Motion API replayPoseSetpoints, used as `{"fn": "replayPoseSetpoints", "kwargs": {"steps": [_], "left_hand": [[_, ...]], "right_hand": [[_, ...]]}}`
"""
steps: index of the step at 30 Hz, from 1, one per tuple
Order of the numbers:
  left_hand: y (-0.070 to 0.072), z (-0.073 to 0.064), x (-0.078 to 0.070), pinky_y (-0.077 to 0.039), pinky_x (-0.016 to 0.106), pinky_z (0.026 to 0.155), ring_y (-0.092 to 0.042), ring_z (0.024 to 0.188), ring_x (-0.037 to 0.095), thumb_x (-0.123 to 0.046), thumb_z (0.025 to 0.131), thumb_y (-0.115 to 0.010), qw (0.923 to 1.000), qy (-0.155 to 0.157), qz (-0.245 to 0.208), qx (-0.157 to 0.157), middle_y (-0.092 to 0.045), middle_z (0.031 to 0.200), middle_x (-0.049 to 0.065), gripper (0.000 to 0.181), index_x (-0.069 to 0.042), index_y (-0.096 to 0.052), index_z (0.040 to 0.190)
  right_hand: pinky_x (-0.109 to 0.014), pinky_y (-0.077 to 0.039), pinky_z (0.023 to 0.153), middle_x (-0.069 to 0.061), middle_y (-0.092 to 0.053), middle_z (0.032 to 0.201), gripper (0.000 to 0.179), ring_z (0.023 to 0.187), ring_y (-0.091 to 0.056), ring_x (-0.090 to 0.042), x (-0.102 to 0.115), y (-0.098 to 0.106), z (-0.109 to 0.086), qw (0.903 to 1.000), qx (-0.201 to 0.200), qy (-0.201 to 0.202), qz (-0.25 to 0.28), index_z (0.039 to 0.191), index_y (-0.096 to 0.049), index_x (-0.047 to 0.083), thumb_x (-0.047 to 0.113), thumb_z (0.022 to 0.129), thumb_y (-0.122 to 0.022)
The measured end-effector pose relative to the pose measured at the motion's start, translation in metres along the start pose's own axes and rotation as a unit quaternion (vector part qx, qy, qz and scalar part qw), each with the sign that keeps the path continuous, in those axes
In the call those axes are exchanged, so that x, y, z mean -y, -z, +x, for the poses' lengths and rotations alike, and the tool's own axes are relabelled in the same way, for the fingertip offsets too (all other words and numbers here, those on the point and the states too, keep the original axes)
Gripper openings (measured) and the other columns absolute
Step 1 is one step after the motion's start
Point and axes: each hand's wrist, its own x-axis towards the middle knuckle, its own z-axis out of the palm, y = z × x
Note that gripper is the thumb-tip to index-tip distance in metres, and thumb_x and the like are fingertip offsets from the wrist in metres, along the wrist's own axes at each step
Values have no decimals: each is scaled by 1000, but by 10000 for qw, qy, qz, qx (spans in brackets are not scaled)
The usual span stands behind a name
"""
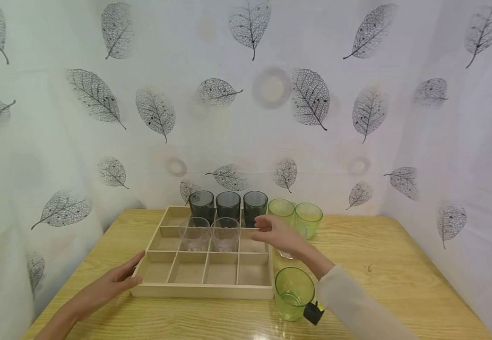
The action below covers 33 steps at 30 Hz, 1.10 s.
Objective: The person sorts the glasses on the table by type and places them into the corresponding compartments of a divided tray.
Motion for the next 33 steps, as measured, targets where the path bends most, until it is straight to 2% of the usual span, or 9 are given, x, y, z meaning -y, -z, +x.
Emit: {"fn": "replayPoseSetpoints", "kwargs": {"steps": [6,16,21,24,33], "left_hand": [[-1,0,0,-19,67,117,-3,151,52,-28,112,-48,10000,10,-23,-22,7,170,20,76,-9,1,166],[-2,-1,0,-20,64,118,-5,152,51,-27,112,-49,10000,48,-47,-64,6,171,19,75,-9,0,167],[-2,-1,-1,-20,65,118,-5,152,51,-28,112,-49,9999,70,-43,-76,5,171,19,76,-9,0,167],[-2,-1,0,-20,65,118,-5,152,51,-28,112,-49,9999,57,-36,-80,5,171,19,76,-9,0,167],[-2,-1,0,-20,64,118,-5,152,50,-28,111,-50,9999,47,-45,-126,5,171,18,76,-9,-1,167]], "right_hand": [[-43,-50,104,-28,-57,142,60,127,-59,-38,-14,19,-26,9998,-176,96,42,145,-49,-12,22,101,-69],[-49,-45,109,-30,-52,146,60,132,-54,-41,-30,46,-64,9992,-330,-88,210,149,-44,-12,22,104,-65],[-31,-49,103,-32,-51,146,61,132,-54,-43,-39,55,-78,9984,-461,-166,288,149,-42,-14,21,104,-64],[-20,-48,97,-33,-50,147,62,131,-56,-41,-45,60,-85,9974,-541,-273,381,149,-40,-15,20,104,-65],[-19,-48,95,-34,-51,145,63,123,-62,-25,-62,71,-101,9957,-764,-493,148,150,-40,-14,22,104,-64]]}}
